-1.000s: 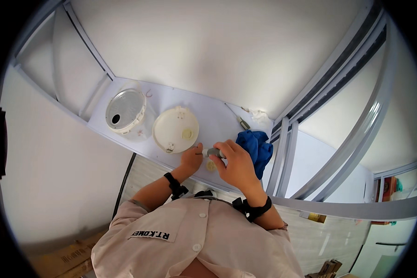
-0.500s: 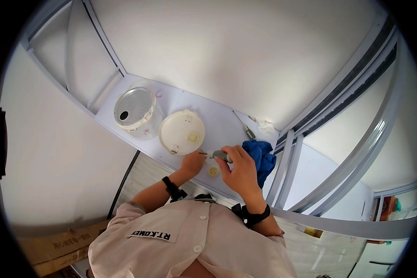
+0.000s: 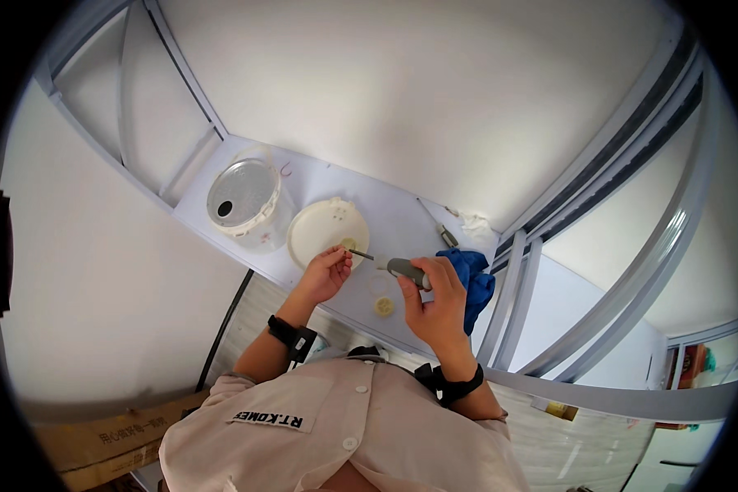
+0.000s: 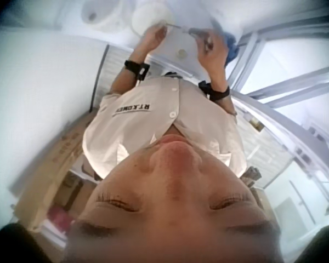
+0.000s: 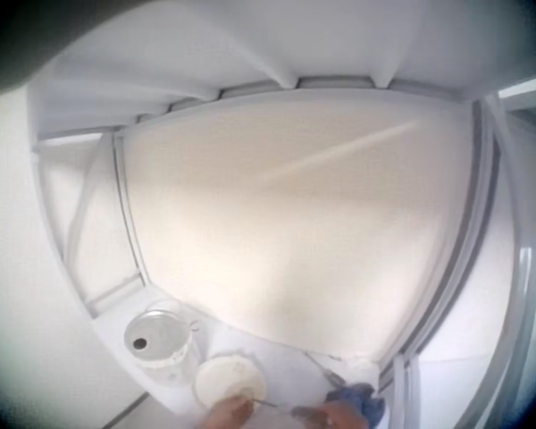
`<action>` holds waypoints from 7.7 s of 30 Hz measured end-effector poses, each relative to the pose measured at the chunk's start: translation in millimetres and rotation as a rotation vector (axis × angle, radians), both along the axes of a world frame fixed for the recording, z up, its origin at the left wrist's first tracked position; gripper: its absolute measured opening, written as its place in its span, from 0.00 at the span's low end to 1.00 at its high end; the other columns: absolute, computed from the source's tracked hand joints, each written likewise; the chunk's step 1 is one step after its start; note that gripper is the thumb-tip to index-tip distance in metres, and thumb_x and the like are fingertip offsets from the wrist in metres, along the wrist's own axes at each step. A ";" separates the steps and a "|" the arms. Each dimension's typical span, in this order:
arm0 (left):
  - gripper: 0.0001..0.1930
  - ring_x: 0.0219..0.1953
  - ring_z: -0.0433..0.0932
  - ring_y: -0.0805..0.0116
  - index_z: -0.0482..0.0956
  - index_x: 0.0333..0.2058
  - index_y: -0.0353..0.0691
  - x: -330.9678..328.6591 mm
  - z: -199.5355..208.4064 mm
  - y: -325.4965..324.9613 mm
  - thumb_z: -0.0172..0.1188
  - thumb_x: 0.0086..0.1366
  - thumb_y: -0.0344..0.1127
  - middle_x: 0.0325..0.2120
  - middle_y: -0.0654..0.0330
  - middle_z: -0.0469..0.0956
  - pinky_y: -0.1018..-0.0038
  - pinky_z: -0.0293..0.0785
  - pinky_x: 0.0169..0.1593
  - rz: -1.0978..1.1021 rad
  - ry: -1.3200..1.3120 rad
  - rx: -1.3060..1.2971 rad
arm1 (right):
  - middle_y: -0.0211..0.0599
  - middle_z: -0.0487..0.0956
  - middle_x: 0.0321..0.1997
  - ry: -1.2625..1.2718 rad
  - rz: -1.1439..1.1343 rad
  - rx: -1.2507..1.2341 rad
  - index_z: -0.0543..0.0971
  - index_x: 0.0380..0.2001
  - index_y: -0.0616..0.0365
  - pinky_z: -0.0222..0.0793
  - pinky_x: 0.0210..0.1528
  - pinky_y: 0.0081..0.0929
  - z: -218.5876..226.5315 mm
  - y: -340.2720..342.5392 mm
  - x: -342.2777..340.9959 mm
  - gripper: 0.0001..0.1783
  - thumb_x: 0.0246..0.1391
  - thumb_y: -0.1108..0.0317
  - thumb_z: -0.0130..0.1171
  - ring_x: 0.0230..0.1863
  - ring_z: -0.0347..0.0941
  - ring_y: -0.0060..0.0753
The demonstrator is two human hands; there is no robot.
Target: The person assembles a white plastic appliance component on a workbench. They use a screwdriver to tighten screws into a circular part, then attach a handle and a small cap to the assembly.
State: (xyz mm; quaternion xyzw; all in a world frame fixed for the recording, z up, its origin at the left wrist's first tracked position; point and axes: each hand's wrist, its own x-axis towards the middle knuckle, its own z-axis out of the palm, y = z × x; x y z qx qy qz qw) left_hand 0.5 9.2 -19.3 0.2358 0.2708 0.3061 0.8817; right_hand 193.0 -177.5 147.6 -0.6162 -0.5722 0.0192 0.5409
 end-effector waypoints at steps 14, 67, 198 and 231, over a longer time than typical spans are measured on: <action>0.09 0.28 0.71 0.78 0.78 0.43 0.37 -12.4 18.7 2.5 0.55 0.79 0.36 0.30 0.68 0.75 0.79 0.69 0.33 -0.046 0.395 0.628 | 0.43 0.80 0.37 -0.062 -0.047 0.031 0.80 0.45 0.60 0.72 0.33 0.27 5.5 26.0 -13.5 0.15 0.56 0.73 0.72 0.32 0.76 0.39; 0.17 0.28 0.69 0.72 0.76 0.37 0.34 -98.7 33.1 115.5 0.51 0.82 0.42 0.25 0.63 0.74 0.71 0.70 0.34 -0.448 0.313 1.024 | 0.44 0.81 0.45 0.133 -0.265 -0.071 0.77 0.51 0.61 0.73 0.51 0.31 16.9 79.5 -142.1 0.17 0.60 0.73 0.68 0.45 0.79 0.42; 0.30 0.43 0.85 0.50 0.86 0.42 0.41 -59.0 4.9 79.1 0.77 0.48 0.58 0.40 0.54 0.85 0.55 0.81 0.45 -0.870 0.760 1.725 | 0.51 0.82 0.47 -0.196 -0.441 -0.445 0.76 0.56 0.59 0.78 0.42 0.44 -10.2 109.1 -161.7 0.28 0.58 0.56 0.70 0.48 0.81 0.53; 0.31 0.43 0.86 0.50 0.86 0.43 0.39 -58.6 -0.9 86.6 0.78 0.47 0.57 0.40 0.53 0.86 0.55 0.81 0.46 -0.873 0.696 1.709 | 0.50 0.81 0.41 -0.098 -0.277 -0.435 0.74 0.55 0.58 0.78 0.40 0.45 -14.7 116.1 -155.2 0.27 0.54 0.64 0.71 0.41 0.80 0.58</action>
